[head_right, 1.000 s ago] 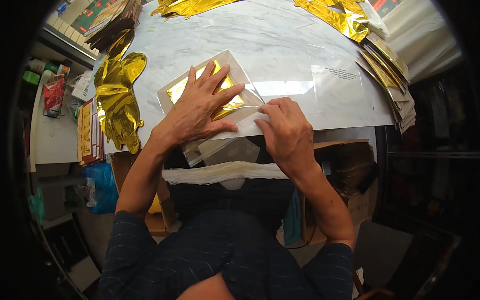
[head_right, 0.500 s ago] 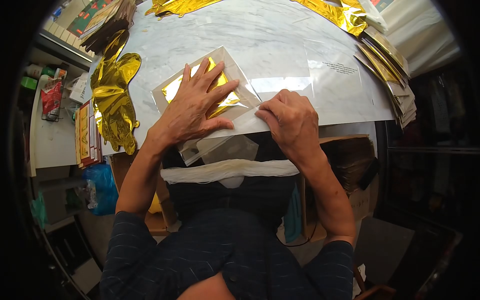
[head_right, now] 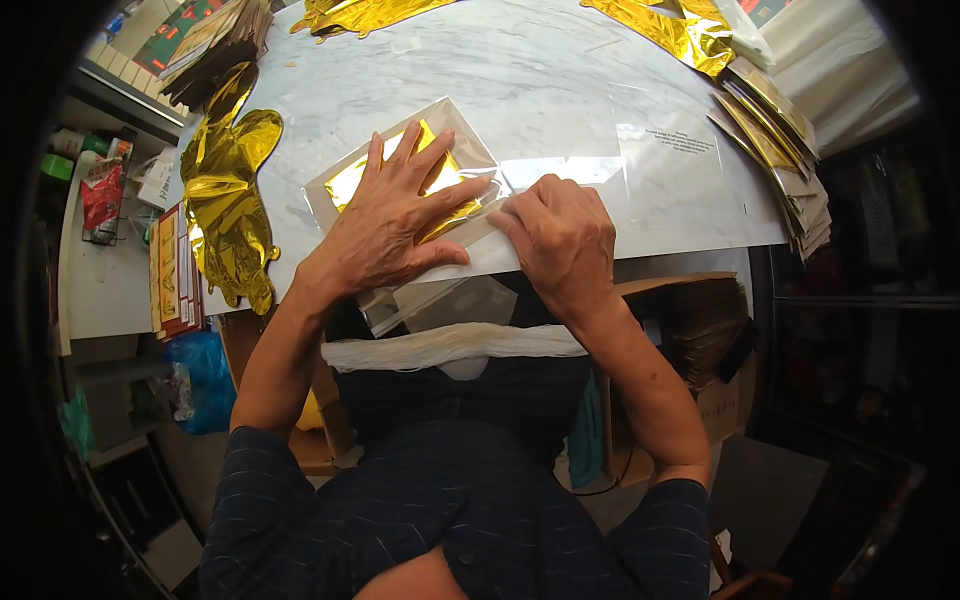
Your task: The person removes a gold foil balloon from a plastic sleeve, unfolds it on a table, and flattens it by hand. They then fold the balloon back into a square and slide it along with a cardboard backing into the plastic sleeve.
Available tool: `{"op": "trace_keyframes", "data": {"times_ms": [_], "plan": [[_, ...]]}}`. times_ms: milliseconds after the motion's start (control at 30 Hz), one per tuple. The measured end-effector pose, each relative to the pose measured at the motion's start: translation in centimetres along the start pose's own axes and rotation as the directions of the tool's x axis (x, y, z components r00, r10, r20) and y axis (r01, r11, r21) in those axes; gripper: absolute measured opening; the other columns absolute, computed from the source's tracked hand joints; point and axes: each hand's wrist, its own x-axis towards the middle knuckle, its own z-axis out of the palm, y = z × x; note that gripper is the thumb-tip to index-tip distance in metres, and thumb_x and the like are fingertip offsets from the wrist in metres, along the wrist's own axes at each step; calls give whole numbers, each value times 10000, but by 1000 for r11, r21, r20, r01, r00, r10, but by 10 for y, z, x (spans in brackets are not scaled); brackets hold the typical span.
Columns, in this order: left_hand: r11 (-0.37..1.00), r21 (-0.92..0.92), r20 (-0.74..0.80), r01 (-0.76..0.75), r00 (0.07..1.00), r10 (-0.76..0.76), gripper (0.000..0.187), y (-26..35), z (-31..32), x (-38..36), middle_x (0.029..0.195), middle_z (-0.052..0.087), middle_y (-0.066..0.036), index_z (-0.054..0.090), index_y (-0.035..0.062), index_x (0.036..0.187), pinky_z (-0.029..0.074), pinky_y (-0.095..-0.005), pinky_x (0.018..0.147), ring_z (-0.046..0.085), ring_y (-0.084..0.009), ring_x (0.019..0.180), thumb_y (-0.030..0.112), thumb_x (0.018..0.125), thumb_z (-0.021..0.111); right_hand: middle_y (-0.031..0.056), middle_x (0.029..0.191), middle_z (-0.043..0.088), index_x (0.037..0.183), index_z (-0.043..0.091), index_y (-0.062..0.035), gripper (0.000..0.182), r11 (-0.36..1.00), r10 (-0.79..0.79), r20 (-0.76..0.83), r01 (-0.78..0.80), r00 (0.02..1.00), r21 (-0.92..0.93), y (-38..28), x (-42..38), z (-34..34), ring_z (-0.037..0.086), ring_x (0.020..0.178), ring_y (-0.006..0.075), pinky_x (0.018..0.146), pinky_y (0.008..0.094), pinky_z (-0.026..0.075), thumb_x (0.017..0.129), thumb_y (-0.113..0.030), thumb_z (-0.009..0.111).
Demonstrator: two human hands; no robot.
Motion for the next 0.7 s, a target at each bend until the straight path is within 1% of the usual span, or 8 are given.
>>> {"op": "trace_keyframes", "data": {"times_ms": [100,200,233,333,500,567,600,700], "plan": [[1000,10,-2,-12,1000,12,792,-2,2,0,1649,322,-209,534,315,1512,127,-704,1230,238,-507,1530,752,856,607,75,826,613,858,681,-54,117,992,-117,-24,118,993,43,1,-2,-5,616,764,277,714,397,488,816,-73,788],[1000,5,-2,-12,1000,12,811,-4,3,0,1647,329,-209,516,305,1526,116,-700,1235,235,-506,1532,755,856,602,79,854,627,898,654,-40,139,978,-210,57,209,976,28,7,-13,-21,618,783,285,723,393,487,797,36,715],[1000,2,-2,-15,1000,15,821,-3,3,0,1646,332,-208,508,301,1532,111,-697,1238,233,-505,1533,755,855,603,79,854,627,898,654,-40,139,977,-212,63,211,975,28,9,-16,-30,618,783,285,723,393,487,797,36,715],[1000,6,-10,-16,1000,16,813,-2,4,-1,1650,328,-205,506,303,1533,107,-691,1243,230,-500,1537,746,860,611,101,863,641,920,674,-35,128,980,-174,246,144,953,135,12,-20,-53,623,793,283,730,388,487,824,32,725],[1000,16,30,-9,1000,9,820,-2,1,1,1655,321,-200,492,308,1543,108,-688,1244,226,-488,1543,742,859,623,95,908,649,923,679,-30,140,970,-126,132,95,983,223,19,-11,-41,630,819,290,754,382,491,820,60,710],[1000,18,25,-24,999,23,830,-3,1,1,1655,320,-197,490,308,1544,111,-689,1244,226,-488,1542,742,851,633,93,918,646,923,676,-30,178,965,-243,175,219,954,142,22,-5,-37,637,841,288,784,382,490,796,95,681],[1000,21,23,-15,1000,15,830,-4,1,1,1655,320,-197,490,308,1544,111,-689,1244,226,-488,1542,742,851,633,93,918,646,923,676,-30,178,963,-251,176,226,952,147,23,-4,-39,637,841,288,784,382,490,796,95,681],[1000,3,30,-24,999,24,831,-5,2,-1,1655,320,-196,486,309,1546,111,-689,1243,226,-487,1542,739,851,636,88,918,643,936,669,-41,193,941,-262,370,151,891,302,30,0,-57,642,862,278,802,374,484,791,86,680]]}}
